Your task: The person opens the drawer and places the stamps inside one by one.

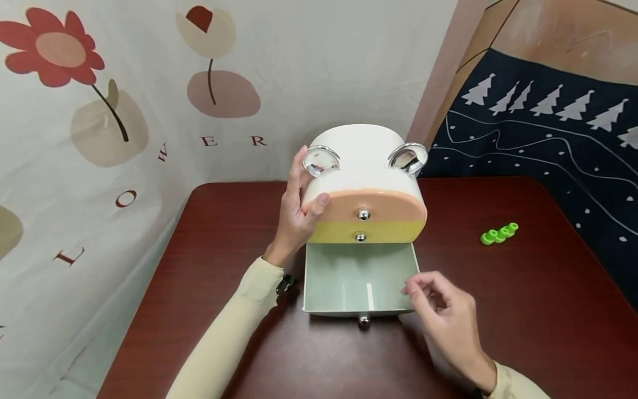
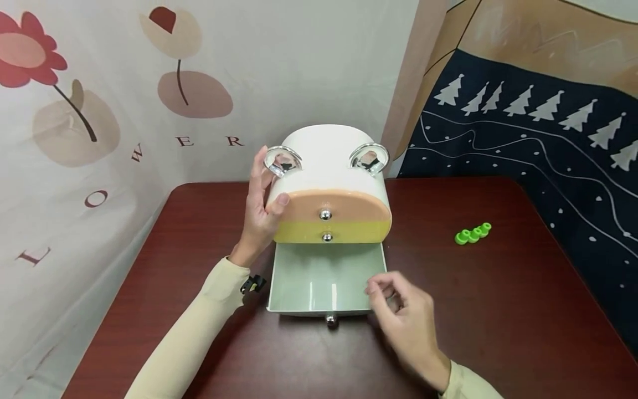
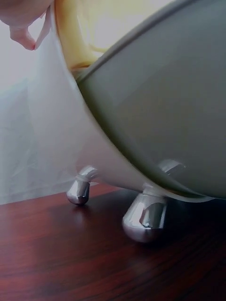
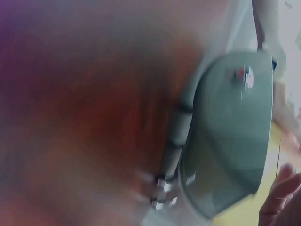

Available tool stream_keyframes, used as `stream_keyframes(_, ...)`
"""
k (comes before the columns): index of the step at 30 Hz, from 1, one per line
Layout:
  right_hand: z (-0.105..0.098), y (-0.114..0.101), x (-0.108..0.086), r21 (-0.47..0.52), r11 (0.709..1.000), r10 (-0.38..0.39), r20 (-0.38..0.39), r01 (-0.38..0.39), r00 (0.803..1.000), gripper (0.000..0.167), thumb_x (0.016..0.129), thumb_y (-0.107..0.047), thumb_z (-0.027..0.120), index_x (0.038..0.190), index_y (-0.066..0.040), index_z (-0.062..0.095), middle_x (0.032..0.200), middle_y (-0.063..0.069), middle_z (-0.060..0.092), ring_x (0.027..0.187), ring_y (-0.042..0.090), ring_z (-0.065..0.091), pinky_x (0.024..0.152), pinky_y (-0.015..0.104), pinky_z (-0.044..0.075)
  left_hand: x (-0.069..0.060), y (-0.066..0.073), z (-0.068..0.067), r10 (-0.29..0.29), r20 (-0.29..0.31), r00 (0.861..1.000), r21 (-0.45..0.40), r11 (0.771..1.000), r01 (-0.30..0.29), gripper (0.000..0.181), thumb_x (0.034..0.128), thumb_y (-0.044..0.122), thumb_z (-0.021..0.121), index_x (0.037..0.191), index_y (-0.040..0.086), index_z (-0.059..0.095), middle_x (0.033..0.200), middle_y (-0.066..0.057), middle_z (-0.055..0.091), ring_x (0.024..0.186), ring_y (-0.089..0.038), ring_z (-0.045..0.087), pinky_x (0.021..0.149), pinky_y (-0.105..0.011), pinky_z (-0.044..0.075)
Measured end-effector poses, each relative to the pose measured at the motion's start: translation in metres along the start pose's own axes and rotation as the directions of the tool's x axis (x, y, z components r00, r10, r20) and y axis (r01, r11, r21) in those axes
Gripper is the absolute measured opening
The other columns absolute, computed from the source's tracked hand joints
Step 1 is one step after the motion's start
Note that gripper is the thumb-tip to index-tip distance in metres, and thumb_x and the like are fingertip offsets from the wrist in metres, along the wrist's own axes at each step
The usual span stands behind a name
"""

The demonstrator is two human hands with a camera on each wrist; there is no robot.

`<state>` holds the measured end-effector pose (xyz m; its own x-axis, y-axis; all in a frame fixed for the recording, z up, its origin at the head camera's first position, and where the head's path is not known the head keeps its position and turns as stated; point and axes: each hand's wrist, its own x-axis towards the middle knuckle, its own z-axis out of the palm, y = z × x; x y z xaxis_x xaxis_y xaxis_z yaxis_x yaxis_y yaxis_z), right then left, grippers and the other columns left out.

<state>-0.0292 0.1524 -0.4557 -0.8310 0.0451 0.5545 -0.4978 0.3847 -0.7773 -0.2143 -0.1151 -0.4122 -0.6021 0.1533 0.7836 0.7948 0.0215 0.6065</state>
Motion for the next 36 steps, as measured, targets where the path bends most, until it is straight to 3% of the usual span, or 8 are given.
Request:
stream_keyframes(3,-0.011,0.009,0.012,0.052,0.997,0.064,-0.078,-0.060,0.995,0.016,0.097,0.014,0.069,0.103,0.001,0.076,0.092,0.008,0.077,0.067,0.009,0.063,0.058,0.018,0.048,0.001,-0.001,-0.002,-0.006,0.015,1.000,-0.012,1.000,0.006,0.089,0.1065,0.044,0.065,0.171,0.000,0.021,0.152,-0.020,0.058,0.139,-0.033,0.056,0.111,-0.044,0.044)
stream_keyframes(7,-0.027,0.028,0.028,0.073,0.982,0.181,-0.141,-0.172,0.973,0.010,0.102,0.008,0.067,0.109,0.007,0.074,0.097,0.005,0.076,0.070,0.013,0.064,0.053,0.019,0.047,0.002,-0.001,-0.005,0.001,0.028,1.000,-0.011,1.000,-0.001,0.091,0.1054,0.043,0.065,0.170,-0.001,0.019,0.158,-0.020,0.050,0.145,-0.033,0.050,0.116,-0.047,0.040)
stream_keyframes(13,-0.058,0.068,0.046,-0.063,0.952,0.281,-0.197,-0.298,0.939,0.015,0.105,-0.005,0.071,0.118,-0.001,0.076,0.103,-0.002,0.077,0.070,0.015,0.062,0.051,0.019,0.046,0.006,-0.005,-0.005,0.056,0.038,0.998,0.028,0.998,-0.057,0.090,0.1029,0.042,0.063,0.166,-0.004,0.020,0.150,-0.024,0.053,0.137,-0.037,0.050,0.113,-0.050,0.039)
stream_keyframes(17,-0.083,0.090,0.054,-0.222,0.895,0.353,-0.178,-0.387,0.919,0.026,0.105,-0.018,0.074,0.129,-0.010,0.073,0.107,-0.010,0.075,0.072,0.012,0.062,0.055,0.018,0.048,0.009,-0.008,-0.004,0.085,0.052,0.995,0.031,0.996,-0.086,0.094,0.1032,0.044,0.063,0.166,-0.006,0.014,0.144,-0.028,0.057,0.132,-0.046,0.052,0.112,-0.048,0.039)
stream_keyframes(20,-0.099,0.101,0.059,-0.313,0.857,0.384,-0.143,-0.410,0.912,0.036,0.105,-0.026,0.075,0.137,-0.011,0.068,0.104,-0.005,0.071,0.072,0.009,0.061,0.057,0.019,0.046,0.010,-0.009,-0.004,0.092,0.056,0.994,0.017,0.996,-0.093,0.096,0.1033,0.045,0.063,0.166,-0.006,0.012,0.141,-0.029,0.059,0.131,-0.046,0.053,0.112,-0.046,0.039)
stream_keyframes(23,-0.112,0.111,0.062,-0.380,0.827,0.395,-0.131,-0.414,0.909,0.041,0.105,-0.030,0.074,0.139,-0.010,0.066,0.106,0.003,0.066,0.076,0.006,0.060,0.059,0.019,0.044,0.011,-0.009,-0.005,0.083,0.075,0.994,-0.005,0.997,-0.083,0.094,0.1030,0.044,0.064,0.166,-0.006,0.015,0.140,-0.027,0.059,0.130,-0.038,0.055,0.108,-0.044,0.042)
stream_keyframes(28,-0.124,0.125,0.066,-0.454,0.781,0.417,-0.132,-0.429,0.899,0.043,0.103,-0.031,0.075,0.138,-0.008,0.066,0.106,0.012,0.068,0.075,-0.001,0.057,0.062,0.017,0.043,0.010,-0.008,-0.006,0.071,0.088,0.994,0.004,0.997,-0.072,0.093,0.1033,0.047,0.065,0.166,-0.004,0.020,0.140,-0.025,0.061,0.128,-0.032,0.056,0.105,-0.043,0.044)
stream_keyframes(36,-0.132,0.134,0.075,-0.491,0.744,0.508,-0.024,-0.453,0.861,0.047,0.106,-0.033,0.072,0.137,0.001,0.064,0.109,0.025,0.072,0.067,0.005,0.066,0.057,0.021,0.054,0.011,-0.010,-0.008,0.078,0.074,0.994,0.009,0.997,-0.079,0.096,0.1034,0.051,0.065,0.165,-0.007,0.019,0.135,-0.029,0.062,0.129,-0.043,0.054,0.106,-0.042,0.043)
